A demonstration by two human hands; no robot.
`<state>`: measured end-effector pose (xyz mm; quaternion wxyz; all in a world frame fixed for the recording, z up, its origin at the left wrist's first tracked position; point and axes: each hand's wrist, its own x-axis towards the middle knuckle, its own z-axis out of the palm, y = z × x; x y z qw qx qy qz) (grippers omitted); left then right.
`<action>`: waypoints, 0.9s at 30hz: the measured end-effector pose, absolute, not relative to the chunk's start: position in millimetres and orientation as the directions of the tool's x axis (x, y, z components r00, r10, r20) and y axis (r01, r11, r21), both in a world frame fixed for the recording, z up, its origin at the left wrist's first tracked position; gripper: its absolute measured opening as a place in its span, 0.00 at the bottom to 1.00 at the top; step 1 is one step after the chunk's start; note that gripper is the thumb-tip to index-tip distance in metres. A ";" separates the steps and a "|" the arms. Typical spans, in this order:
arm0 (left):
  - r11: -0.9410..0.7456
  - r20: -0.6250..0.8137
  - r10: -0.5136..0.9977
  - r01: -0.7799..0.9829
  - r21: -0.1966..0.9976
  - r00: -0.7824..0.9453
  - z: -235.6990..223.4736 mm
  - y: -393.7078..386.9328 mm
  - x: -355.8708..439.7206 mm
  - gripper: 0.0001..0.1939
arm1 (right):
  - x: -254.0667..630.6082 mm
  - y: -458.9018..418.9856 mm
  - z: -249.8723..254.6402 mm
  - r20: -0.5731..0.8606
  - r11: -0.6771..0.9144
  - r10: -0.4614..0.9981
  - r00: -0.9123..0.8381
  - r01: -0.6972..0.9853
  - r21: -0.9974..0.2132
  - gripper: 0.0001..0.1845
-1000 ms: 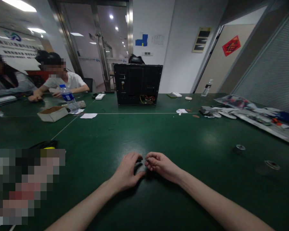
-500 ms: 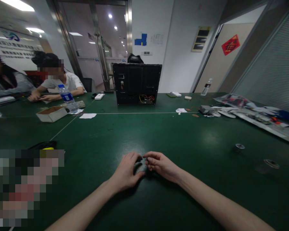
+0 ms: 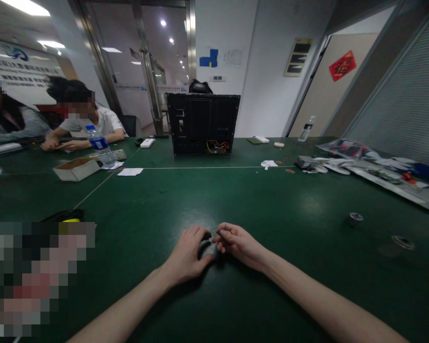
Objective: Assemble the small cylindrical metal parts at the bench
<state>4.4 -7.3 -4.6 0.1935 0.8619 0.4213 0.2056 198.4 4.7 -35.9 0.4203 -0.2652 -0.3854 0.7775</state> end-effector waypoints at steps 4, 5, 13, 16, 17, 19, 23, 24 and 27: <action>-0.563 0.178 0.808 0.646 0.515 0.562 -3.5 -7.5 4.8 0.12 | 199.4 3.8 -36.6 -0.078 -0.346 0.853 -0.516 -0.446 -0.826 0.15; -0.562 0.176 0.808 0.646 0.516 0.562 -3.2 -7.6 5.0 0.12 | 198.9 3.2 -37.0 -0.077 -0.341 0.854 -0.515 -0.440 -0.831 0.16; -0.550 0.169 0.815 0.646 0.530 0.555 -5.5 -6.9 4.1 0.14 | 213.4 8.7 -18.7 0.135 0.216 0.904 -0.405 0.162 -0.963 0.09; -0.535 0.148 0.819 0.645 0.546 0.554 -4.9 -6.4 2.7 0.16 | 260.9 20.3 1.4 0.401 0.491 0.869 -0.292 0.622 -0.610 0.10; -0.529 0.141 0.821 0.645 0.551 0.553 -4.4 -6.3 2.4 0.17 | 283.7 23.8 7.3 0.456 0.463 0.861 -0.228 0.722 -0.514 0.11; -0.517 0.126 0.826 0.648 0.559 0.550 -3.1 -6.6 2.1 0.17 | 336.2 28.2 15.9 0.524 0.279 0.851 -0.036 0.877 -0.392 0.13; -0.508 0.112 0.829 0.654 0.560 0.548 -0.6 -7.9 2.5 0.18 | 441.8 24.0 18.5 0.420 -0.395 0.798 0.432 0.901 -0.177 0.18; -0.508 0.111 0.829 0.654 0.561 0.548 -0.1 -8.2 2.6 0.17 | 463.2 21.5 16.7 0.362 -0.517 0.769 0.527 0.846 -0.133 0.20; -0.506 0.106 0.828 0.653 0.563 0.550 0.9 -9.2 3.1 0.17 | 509.0 15.5 7.5 0.230 -0.673 0.706 0.670 0.736 -0.078 0.22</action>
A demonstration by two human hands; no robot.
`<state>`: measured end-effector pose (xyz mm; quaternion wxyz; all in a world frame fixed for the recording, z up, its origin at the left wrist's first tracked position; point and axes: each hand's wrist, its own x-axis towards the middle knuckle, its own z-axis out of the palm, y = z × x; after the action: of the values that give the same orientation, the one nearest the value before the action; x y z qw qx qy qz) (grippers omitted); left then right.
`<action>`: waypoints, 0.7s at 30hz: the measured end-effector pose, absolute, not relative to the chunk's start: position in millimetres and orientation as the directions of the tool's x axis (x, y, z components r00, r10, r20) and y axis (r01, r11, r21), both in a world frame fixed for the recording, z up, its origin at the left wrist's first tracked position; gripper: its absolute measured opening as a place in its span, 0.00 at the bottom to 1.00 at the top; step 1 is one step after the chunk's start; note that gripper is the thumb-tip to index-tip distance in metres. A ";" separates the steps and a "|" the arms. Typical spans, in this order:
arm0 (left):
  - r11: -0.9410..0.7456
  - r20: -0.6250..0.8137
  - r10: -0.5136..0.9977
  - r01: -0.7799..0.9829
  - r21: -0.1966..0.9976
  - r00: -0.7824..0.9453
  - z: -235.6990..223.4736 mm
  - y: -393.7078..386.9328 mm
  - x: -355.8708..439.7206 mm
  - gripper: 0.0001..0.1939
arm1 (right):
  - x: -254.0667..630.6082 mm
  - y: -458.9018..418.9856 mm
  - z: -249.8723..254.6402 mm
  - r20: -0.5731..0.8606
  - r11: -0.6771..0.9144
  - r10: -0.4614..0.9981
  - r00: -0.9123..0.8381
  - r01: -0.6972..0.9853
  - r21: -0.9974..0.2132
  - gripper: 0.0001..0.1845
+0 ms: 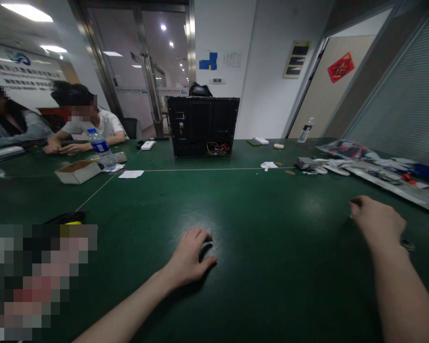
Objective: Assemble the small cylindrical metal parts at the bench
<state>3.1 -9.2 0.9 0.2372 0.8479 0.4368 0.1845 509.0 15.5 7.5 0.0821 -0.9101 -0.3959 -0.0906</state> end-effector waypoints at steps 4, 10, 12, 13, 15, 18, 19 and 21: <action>-0.505 0.104 0.829 0.654 0.563 0.550 2.2 -10.0 3.7 0.17 | 534.5 13.8 -6.0 0.140 -0.728 0.664 0.734 0.678 -0.103 0.22; -0.503 0.098 0.828 0.654 0.566 0.552 4.8 -10.4 3.4 0.17 | 547.0 12.5 -15.9 0.133 -0.683 0.701 0.700 0.714 -0.154 0.22; -0.504 0.102 0.828 0.653 0.565 0.551 4.1 -10.5 3.4 0.17 | 550.4 11.2 -17.9 0.162 -0.659 0.714 0.681 0.732 -0.171 0.21; -0.506 0.105 0.827 0.652 0.564 0.552 3.5 -10.4 3.4 0.17 | 551.6 10.4 -18.8 0.181 -0.648 0.719 0.671 0.741 -0.175 0.21; -0.513 0.113 0.825 0.650 0.561 0.553 1.8 -10.0 3.5 0.17 | 552.5 8.7 -20.0 0.211 -0.624 0.730 0.650 0.760 -0.181 0.19; -0.520 0.119 0.823 0.651 0.553 0.556 0.2 -9.2 3.6 0.17 | 550.5 6.4 -19.3 0.203 -0.618 0.736 0.646 0.764 -0.186 0.19; -0.521 0.118 0.823 0.653 0.549 0.556 0.1 -9.0 3.6 0.17 | 549.3 5.9 -18.5 0.185 -0.627 0.733 0.655 0.756 -0.188 0.19; -0.520 0.113 0.822 0.657 0.546 0.558 0.3 -8.8 3.5 0.16 | 546.9 5.7 -16.4 0.146 -0.649 0.723 0.676 0.736 -0.193 0.20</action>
<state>3.5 -8.8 0.3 0.2278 0.8526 0.4337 0.1819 546.9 5.7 -16.4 0.1186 -0.9076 -0.4018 -0.0280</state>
